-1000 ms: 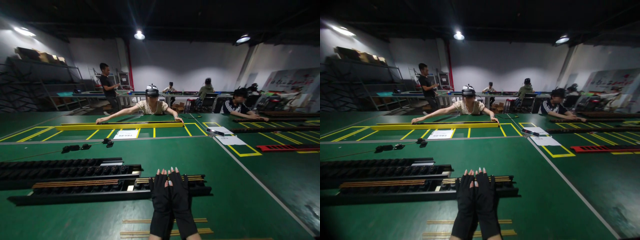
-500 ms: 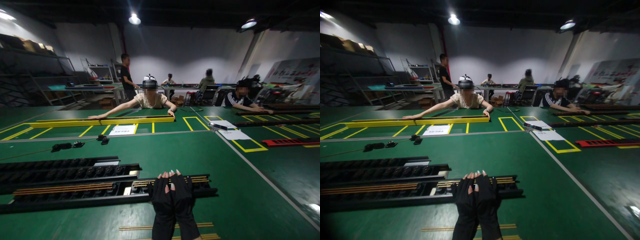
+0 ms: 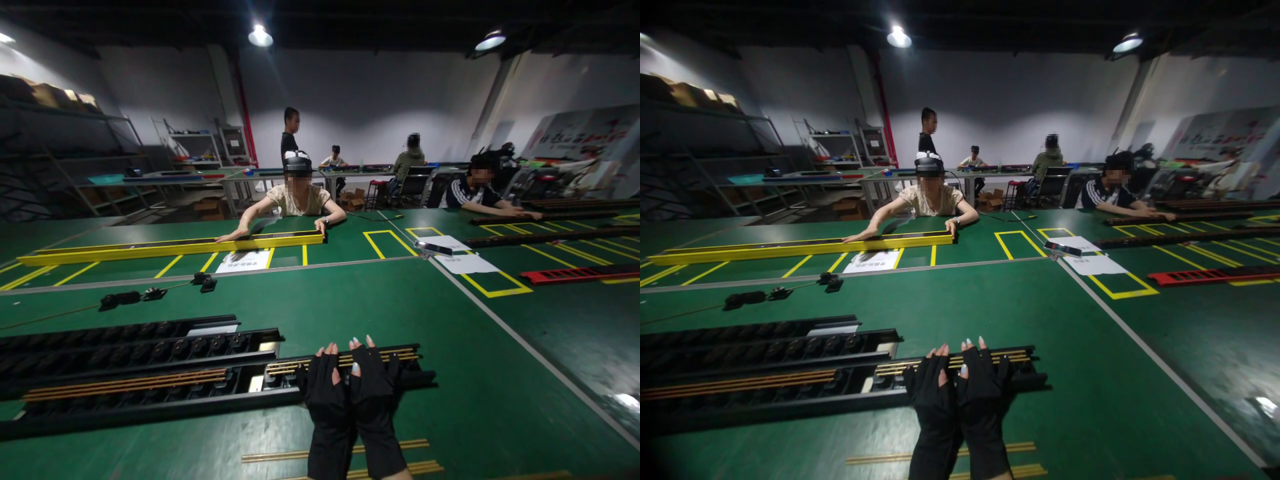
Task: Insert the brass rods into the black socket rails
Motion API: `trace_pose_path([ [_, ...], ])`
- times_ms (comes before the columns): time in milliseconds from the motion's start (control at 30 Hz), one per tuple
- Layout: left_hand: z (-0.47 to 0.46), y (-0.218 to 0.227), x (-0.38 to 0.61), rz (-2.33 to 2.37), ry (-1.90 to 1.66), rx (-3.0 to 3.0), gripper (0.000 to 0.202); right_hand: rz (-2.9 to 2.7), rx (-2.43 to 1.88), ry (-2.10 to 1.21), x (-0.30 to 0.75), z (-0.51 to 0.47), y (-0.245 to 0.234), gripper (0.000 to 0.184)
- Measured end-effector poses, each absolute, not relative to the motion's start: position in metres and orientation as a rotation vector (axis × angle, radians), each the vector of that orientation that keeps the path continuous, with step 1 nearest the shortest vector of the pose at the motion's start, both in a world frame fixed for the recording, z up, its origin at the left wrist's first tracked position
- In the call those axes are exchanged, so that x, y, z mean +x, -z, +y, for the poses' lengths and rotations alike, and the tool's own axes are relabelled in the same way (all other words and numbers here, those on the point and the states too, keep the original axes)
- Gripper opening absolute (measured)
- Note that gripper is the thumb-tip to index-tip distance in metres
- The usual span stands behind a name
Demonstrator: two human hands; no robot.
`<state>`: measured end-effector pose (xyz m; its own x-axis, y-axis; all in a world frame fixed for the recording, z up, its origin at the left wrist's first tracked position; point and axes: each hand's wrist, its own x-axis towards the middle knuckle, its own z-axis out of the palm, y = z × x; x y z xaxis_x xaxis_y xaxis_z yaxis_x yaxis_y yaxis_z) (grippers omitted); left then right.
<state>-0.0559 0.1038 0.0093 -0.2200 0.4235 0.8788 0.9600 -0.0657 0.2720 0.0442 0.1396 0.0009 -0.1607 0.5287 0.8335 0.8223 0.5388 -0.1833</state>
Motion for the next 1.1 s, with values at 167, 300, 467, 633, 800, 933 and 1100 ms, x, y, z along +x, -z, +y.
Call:
trace_pose_path([
  [167,0.106,-0.008,-0.054,-1.672,1.331,-1.465,0.038,-1.829,-1.181,0.355,0.046,0.135,-0.007,0.039],
  [300,0.108,-0.007,-0.051,-1.682,1.363,-1.412,0.036,-1.808,-1.211,0.344,0.05,0.136,-0.008,0.039],
  [467,0.109,-0.007,-0.05,-1.678,1.345,-1.391,0.031,-1.797,-1.178,0.353,0.051,0.139,-0.007,0.038],
  [633,0.11,-0.009,-0.051,-1.642,1.345,-1.378,0.029,-1.741,-1.253,0.34,0.055,0.141,-0.007,0.038],
  [800,0.11,-0.01,-0.048,-1.65,1.327,-1.384,0.031,-1.755,-1.256,0.302,0.059,0.143,-0.006,0.038],
  [933,0.11,-0.012,-0.047,-1.658,1.334,-1.382,0.031,-1.74,-1.253,0.281,0.058,0.145,-0.003,0.038],
  [1100,0.11,-0.016,-0.047,-1.64,1.324,-1.361,0.029,-1.708,-1.22,0.291,0.057,0.146,-0.003,0.034],
])
